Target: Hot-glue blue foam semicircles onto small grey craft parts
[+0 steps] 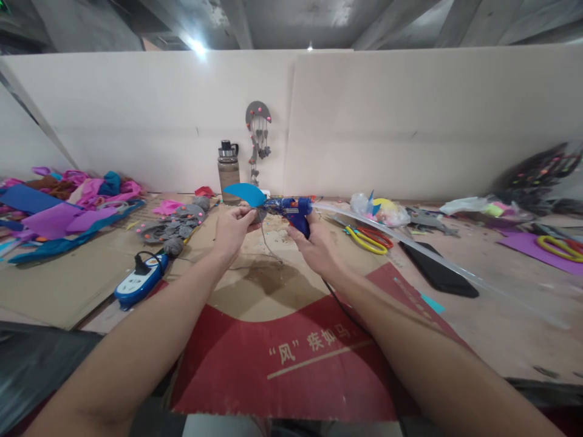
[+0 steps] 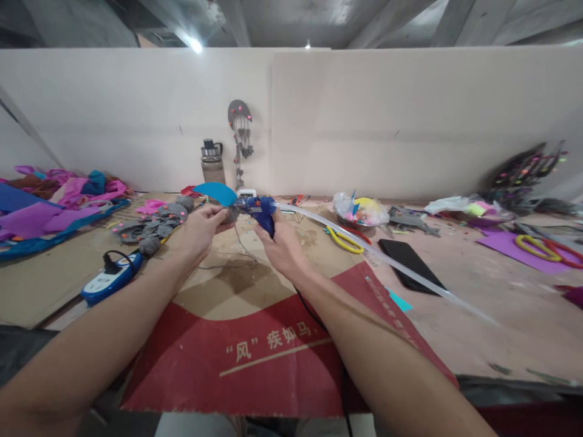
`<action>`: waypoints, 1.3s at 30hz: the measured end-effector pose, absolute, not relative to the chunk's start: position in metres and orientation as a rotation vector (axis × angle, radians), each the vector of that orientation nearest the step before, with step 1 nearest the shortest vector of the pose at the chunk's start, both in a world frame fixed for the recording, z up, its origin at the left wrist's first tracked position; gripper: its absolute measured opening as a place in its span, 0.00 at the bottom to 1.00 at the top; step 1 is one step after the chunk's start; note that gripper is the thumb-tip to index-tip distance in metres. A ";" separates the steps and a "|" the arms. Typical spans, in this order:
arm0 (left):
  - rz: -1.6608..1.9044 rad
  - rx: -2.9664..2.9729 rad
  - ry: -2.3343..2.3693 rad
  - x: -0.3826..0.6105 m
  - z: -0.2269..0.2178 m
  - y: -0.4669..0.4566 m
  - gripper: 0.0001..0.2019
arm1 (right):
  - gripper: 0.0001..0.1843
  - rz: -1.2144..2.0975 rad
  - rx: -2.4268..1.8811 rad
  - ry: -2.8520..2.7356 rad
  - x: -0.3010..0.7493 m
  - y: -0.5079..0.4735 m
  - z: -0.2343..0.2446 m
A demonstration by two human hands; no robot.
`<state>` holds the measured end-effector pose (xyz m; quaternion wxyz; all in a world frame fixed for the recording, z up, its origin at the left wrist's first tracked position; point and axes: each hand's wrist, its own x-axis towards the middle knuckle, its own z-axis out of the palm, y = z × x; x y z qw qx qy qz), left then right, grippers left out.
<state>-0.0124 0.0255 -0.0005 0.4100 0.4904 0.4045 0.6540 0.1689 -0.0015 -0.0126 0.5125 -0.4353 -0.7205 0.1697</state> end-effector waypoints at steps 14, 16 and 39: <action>1.681 1.218 0.998 -0.014 0.000 0.027 0.11 | 0.21 0.343 -1.119 -1.728 0.171 -0.003 -0.010; 1.686 1.225 0.985 -0.014 0.000 0.027 0.11 | 0.21 0.338 -1.122 -1.731 0.171 -0.005 -0.009; 1.668 1.191 0.942 -0.017 -0.003 0.032 0.12 | 0.18 0.535 -1.072 -1.603 0.176 0.008 -0.017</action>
